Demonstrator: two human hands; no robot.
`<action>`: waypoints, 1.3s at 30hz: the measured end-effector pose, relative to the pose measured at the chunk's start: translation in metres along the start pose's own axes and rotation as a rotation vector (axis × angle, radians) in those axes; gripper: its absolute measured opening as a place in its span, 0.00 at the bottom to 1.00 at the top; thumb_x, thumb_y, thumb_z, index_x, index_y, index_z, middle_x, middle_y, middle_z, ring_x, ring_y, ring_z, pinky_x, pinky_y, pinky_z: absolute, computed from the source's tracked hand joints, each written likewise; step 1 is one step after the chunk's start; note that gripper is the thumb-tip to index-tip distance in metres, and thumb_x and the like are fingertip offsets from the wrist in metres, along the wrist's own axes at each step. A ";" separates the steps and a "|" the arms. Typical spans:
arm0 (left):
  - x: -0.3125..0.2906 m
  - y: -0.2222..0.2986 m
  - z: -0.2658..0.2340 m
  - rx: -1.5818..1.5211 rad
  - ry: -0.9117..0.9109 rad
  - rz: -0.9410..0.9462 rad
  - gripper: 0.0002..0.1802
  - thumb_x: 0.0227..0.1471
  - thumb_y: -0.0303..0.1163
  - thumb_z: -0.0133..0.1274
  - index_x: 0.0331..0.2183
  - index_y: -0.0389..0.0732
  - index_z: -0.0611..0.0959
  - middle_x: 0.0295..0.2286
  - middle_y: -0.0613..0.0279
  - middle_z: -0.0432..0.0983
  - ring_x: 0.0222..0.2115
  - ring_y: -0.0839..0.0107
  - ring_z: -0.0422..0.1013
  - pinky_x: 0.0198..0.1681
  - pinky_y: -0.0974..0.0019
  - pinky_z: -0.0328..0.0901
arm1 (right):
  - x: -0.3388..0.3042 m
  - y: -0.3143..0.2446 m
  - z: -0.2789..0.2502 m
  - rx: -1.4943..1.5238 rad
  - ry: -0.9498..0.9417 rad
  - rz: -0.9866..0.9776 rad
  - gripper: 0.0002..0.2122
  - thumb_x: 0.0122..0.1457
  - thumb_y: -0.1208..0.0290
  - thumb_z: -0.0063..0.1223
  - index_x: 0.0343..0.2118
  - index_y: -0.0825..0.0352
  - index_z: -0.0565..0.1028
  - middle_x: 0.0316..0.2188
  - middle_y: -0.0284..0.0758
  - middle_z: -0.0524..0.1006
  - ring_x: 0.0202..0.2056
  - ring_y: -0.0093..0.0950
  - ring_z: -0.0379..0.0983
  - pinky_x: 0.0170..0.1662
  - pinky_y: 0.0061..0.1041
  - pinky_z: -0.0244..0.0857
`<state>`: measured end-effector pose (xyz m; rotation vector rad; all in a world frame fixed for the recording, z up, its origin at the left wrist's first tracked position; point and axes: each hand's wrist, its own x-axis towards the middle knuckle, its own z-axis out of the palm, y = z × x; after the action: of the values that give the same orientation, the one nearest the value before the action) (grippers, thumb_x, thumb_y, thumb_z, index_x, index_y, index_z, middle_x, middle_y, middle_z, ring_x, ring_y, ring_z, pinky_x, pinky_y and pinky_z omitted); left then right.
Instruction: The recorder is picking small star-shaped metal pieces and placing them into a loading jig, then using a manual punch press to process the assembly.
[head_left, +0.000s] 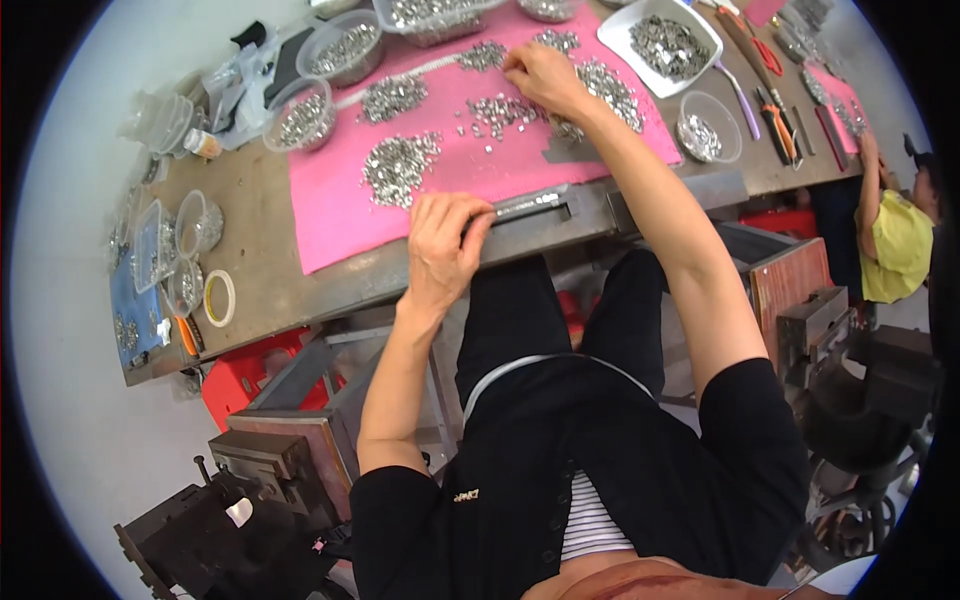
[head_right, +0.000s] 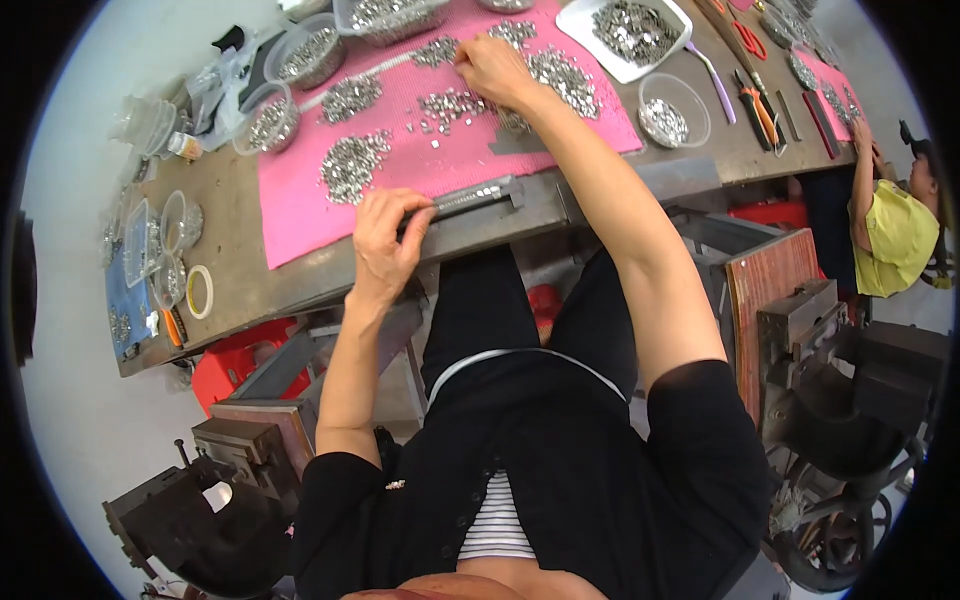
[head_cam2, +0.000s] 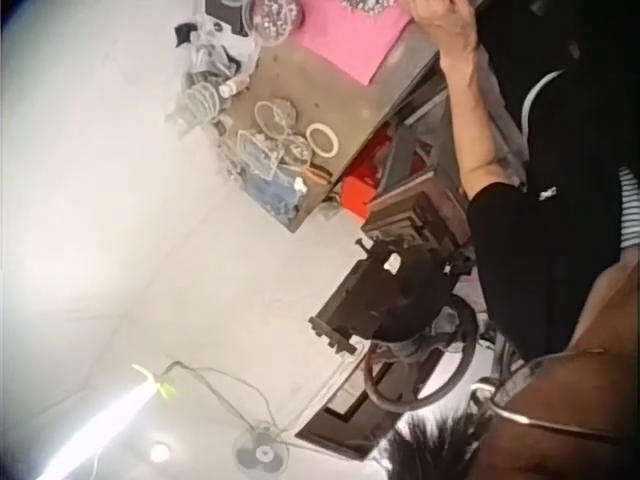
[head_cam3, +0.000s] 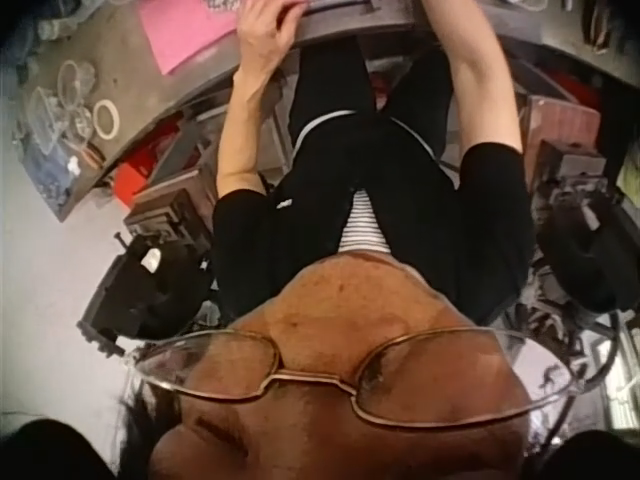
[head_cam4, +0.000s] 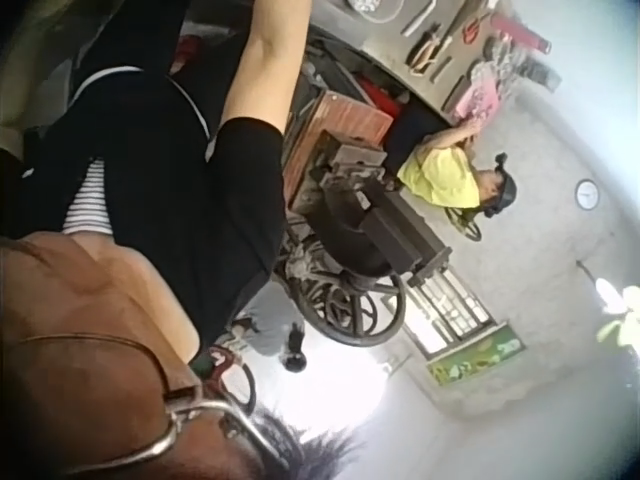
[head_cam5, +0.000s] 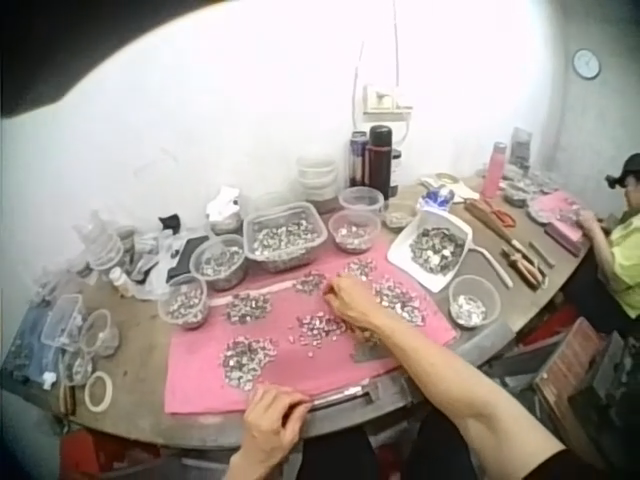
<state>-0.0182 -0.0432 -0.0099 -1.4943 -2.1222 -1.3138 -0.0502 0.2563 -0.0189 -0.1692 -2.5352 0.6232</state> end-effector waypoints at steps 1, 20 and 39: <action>0.002 -0.002 -0.001 0.000 -0.006 0.004 0.07 0.45 0.23 0.63 0.30 0.40 0.82 0.30 0.60 0.78 0.34 0.59 0.71 0.41 0.58 0.63 | 0.005 0.000 0.002 -0.022 0.000 0.020 0.07 0.54 0.71 0.57 0.32 0.68 0.80 0.33 0.46 0.79 0.39 0.47 0.77 0.45 0.42 0.70; -0.025 0.002 0.016 0.032 0.069 -0.090 0.22 0.48 0.30 0.65 0.47 0.40 0.81 0.40 0.56 0.79 0.42 0.57 0.74 0.62 0.46 0.56 | -0.007 0.013 0.003 -0.226 -0.006 -0.161 0.07 0.57 0.68 0.56 0.32 0.66 0.77 0.33 0.39 0.77 0.37 0.42 0.76 0.43 0.40 0.69; -0.028 0.001 0.018 0.096 0.081 -0.127 0.22 0.49 0.29 0.65 0.47 0.41 0.81 0.37 0.60 0.79 0.41 0.62 0.74 0.65 0.45 0.49 | -0.142 -0.055 -0.070 -0.046 -0.019 -0.171 0.04 0.56 0.76 0.60 0.33 0.68 0.78 0.30 0.35 0.75 0.31 0.34 0.73 0.36 0.31 0.65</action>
<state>0.0001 -0.0470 -0.0370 -1.2665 -2.2261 -1.2709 0.1073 0.2019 -0.0056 0.0374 -2.5499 0.5025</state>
